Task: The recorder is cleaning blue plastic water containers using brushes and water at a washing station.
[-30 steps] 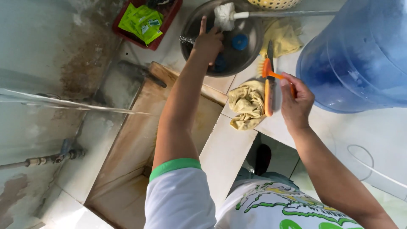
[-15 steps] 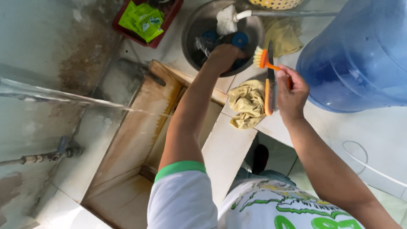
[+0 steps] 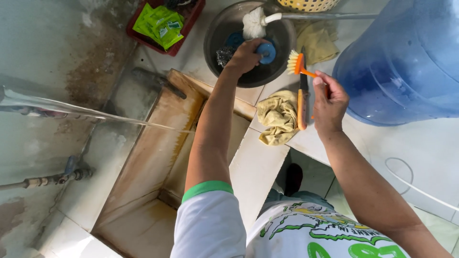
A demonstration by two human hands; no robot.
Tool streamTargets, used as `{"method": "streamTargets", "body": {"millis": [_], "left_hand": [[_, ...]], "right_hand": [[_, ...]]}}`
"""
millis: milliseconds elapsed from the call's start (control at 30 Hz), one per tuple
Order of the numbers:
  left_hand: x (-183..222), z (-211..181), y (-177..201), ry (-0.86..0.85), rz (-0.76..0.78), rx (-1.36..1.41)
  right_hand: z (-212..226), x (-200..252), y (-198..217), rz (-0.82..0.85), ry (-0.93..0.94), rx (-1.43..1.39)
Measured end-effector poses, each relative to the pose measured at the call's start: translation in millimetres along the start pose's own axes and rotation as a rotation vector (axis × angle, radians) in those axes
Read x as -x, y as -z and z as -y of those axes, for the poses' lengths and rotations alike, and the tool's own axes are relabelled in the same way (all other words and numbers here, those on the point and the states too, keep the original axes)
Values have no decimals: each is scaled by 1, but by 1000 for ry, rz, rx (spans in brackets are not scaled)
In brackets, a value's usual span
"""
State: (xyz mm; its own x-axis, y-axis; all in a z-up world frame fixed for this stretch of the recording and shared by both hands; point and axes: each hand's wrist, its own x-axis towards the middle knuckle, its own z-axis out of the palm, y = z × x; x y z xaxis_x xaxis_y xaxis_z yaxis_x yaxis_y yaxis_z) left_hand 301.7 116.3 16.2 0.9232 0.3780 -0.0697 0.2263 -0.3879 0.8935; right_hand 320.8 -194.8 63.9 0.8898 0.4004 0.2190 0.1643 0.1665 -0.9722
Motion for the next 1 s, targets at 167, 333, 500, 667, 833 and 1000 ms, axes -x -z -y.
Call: {"method": "streamTargets", "body": {"millis": [167,333,500,667,833,1000], "left_hand": [[-37,78,-8,28,29,70],[-16,51,-12,-235,-68,-632],[-44,23,-43,-197,-182,-833],[-46,31,-49,-138,-212,-849],[-46,77,-62,-246,-342,-601],[31,-14,-20,1,-166,1050]], "right_hand": [[0,2,3,-16,-17,-7],[2,5,3,-19,-17,-20],[-6,8,6,-47,-9,79],[5,12,2,-19,-23,50],[10,12,2,-24,-10,25],[9,14,-5,-6,11,-101]]}}
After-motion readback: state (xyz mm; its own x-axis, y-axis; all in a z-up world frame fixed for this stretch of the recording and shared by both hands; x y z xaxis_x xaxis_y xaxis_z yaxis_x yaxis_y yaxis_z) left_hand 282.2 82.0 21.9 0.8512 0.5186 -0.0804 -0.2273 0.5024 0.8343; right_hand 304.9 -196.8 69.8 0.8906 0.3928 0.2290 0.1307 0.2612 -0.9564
